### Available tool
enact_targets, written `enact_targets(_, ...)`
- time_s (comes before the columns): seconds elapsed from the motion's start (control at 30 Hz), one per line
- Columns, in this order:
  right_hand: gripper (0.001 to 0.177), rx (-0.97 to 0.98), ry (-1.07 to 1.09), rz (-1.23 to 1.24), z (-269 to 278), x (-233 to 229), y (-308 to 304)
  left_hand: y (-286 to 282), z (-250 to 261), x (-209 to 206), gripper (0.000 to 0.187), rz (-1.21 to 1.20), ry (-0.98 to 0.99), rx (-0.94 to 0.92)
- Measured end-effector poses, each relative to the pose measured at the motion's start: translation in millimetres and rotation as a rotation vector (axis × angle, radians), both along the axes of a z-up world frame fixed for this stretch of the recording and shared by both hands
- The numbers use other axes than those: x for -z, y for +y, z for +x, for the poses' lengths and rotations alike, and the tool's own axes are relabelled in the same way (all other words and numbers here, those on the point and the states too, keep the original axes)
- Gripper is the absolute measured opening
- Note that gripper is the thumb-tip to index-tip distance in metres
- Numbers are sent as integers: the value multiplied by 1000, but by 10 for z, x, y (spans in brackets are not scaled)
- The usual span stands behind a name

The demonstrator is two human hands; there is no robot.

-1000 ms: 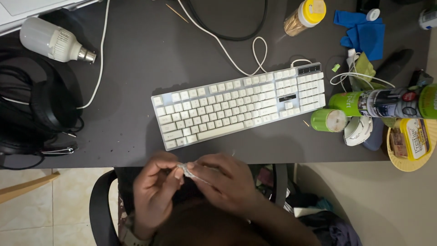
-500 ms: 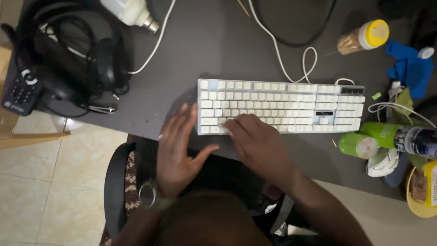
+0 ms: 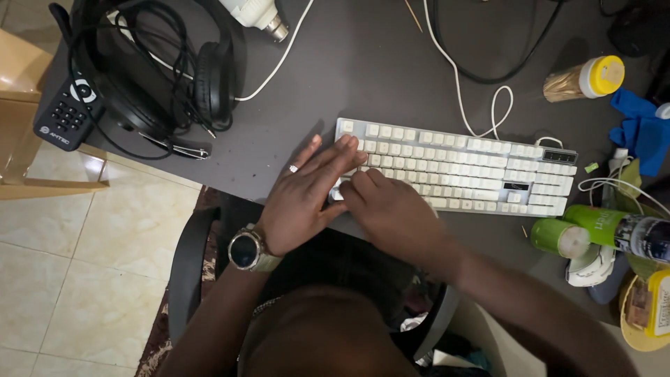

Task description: Clean a mechanical keyboard using a cloth, a toothpick, and cleaning spray.

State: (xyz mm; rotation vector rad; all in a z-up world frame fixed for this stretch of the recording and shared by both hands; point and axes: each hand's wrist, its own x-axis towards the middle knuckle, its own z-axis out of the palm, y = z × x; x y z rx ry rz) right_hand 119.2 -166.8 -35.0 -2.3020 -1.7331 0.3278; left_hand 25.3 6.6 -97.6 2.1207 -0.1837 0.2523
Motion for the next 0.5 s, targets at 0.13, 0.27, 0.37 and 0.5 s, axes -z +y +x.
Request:
enact_targets(0.13,35,-58,31,-126,80,-53,-134,-3,10,-4,84,-7,26,-9)
enact_targets(0.27,35,-87,-56,-244,134,-80,-273,-9,19,-33,77,8,35,-15)
enact_targets(0.37,38,-112,-72,-313,190,-82,-408,-7,31,-72,74,2,58,-22)
enact_targets(0.5,45,-117,-113,-332,275,-75,-683,-13,42,-113,71,2,71,-32)
